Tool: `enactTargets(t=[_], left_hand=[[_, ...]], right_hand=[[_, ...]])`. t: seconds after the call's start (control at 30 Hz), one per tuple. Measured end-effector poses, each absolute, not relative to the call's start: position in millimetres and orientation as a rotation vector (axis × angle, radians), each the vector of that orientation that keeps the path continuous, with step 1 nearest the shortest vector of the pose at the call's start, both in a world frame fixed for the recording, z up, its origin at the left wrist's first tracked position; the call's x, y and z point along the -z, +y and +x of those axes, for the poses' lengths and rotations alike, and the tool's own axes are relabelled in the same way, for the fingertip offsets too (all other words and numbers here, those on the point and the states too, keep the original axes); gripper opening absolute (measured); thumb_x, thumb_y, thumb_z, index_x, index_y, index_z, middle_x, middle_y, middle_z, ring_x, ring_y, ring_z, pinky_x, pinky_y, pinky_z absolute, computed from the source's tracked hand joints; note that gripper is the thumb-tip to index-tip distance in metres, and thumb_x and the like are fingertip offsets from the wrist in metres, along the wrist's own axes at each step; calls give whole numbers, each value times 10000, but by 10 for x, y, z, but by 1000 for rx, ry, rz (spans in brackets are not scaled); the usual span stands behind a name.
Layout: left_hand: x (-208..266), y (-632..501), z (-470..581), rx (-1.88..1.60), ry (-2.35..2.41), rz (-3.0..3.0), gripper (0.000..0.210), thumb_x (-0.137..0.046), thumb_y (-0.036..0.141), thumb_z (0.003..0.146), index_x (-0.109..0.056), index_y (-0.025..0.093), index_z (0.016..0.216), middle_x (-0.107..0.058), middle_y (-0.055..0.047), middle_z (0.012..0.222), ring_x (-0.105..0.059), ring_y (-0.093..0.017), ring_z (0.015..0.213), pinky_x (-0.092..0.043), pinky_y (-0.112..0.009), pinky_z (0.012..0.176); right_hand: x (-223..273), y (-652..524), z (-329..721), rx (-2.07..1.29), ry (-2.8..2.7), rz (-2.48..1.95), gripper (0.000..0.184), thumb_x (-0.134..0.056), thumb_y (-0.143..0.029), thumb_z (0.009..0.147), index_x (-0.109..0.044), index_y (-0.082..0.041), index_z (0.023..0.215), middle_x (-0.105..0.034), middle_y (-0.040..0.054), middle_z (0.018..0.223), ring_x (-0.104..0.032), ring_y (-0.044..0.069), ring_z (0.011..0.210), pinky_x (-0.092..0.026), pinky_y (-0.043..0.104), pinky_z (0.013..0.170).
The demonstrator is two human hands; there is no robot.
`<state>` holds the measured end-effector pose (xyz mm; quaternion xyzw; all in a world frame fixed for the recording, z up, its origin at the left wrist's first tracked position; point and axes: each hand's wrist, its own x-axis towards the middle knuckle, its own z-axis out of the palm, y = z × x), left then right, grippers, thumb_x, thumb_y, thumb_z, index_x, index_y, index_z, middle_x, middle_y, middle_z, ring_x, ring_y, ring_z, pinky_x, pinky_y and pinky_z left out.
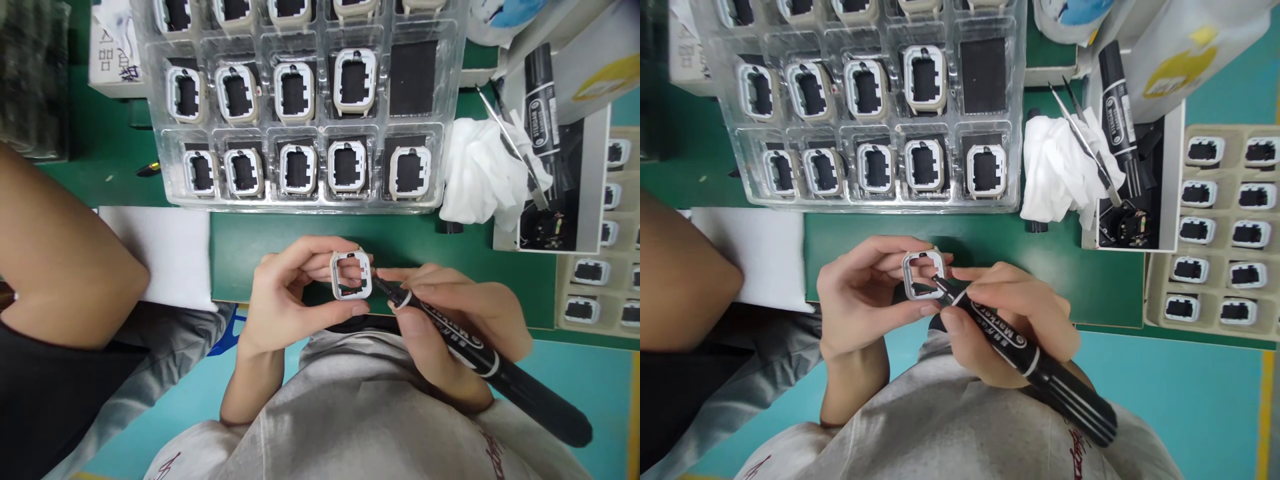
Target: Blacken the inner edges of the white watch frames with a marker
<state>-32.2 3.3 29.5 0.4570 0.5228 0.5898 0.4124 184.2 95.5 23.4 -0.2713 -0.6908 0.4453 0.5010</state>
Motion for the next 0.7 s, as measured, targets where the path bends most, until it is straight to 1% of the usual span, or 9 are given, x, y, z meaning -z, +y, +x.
enactTargets(t=[0.03, 0.1, 0.17, 0.2, 0.27, 0.33, 0.43, 0.6, 0.7], left_hand=[[-298, 34, -321, -1491, 1307, 1153, 632, -1223, 293, 843, -901, 221, 1382, -992, -87, 1134, -990, -252, 940, -842, -280, 933], [-302, 34, -325, -1489, 1305, 1164, 614, -1211, 271, 860, -904, 219, 1389, -994, -91, 1156, -991, -254, 952, -844, -283, 931], [-304, 32, -336, -1473, 1319, 1168, 592, -1201, 290, 881, -908, 214, 1390, -994, -98, 1155, -992, -264, 953, -850, -293, 922], [-304, 31, -344, -1466, 1326, 1168, 591, -1199, 304, 886, -911, 215, 1394, -993, -98, 1145, -992, -266, 949, -850, -292, 914], [-303, 24, -361, -1452, 1337, 1166, 612, -1201, 322, 885, -918, 224, 1418, -992, -91, 1126, -991, -264, 944, -848, -281, 905], [-301, 16, -372, -1428, 1348, 1174, 631, -1197, 338, 892, -922, 237, 1451, -992, -87, 1128, -991, -261, 936, -848, -283, 912], [-301, 3, -361, -1385, 1376, 1180, 641, -1183, 376, 916, -923, 261, 1490, -992, -82, 1149, -992, -271, 939, -857, -321, 951], [-299, -4, -300, -1398, 1435, 1218, 694, -1209, 403, 861, -928, 283, 1484, -995, -75, 1170, -997, -300, 969, -864, -356, 973], [-289, -7, -279, -1423, 1427, 1250, 692, -1203, 385, 872, -918, 315, 1499, -997, -59, 1200, -998, -289, 971, -860, -352, 992]], right_hand=[[-216, 939, 1823, -1025, -1613, -636, 233, -968, -300, 1046, -890, -319, 1264, -900, -11, 859, -932, 276, 736, -890, 446, 829], [-194, 917, 1794, -961, -1562, -542, 247, -978, -340, 1049, -912, -260, 1274, -877, 1, 816, -884, 249, 624, -849, 372, 692], [-203, 904, 1789, -972, -1589, -537, 290, -1002, -319, 1023, -917, -249, 1291, -901, 24, 861, -913, 262, 663, -802, 327, 603], [-219, 900, 1795, -1000, -1606, -577, 302, -1001, -291, 1017, -912, -267, 1305, -913, 31, 887, -942, 283, 724, -807, 336, 614], [-266, 897, 1817, -1060, -1624, -650, 306, -975, -261, 1031, -893, -315, 1321, -921, 27, 907, -970, 316, 816, -856, 402, 725], [-312, 914, 1840, -1127, -1641, -645, 282, -942, -250, 1050, -872, -341, 1307, -915, 8, 899, -949, 304, 783, -892, 495, 875], [-354, 972, 1855, -1254, -1695, -587, 278, -934, -200, 1029, -855, -340, 1255, -911, -15, 907, -892, 251, 698, -897, 544, 993], [-379, 1047, 1831, -1254, -1706, -575, 300, -923, -96, 969, -848, -311, 1165, -883, -33, 855, -888, 225, 690, -890, 501, 1027], [-381, 1049, 1821, -1244, -1730, -563, 363, -902, -26, 918, -848, -303, 1148, -883, -44, 857, -903, 220, 712, -887, 475, 1034]])
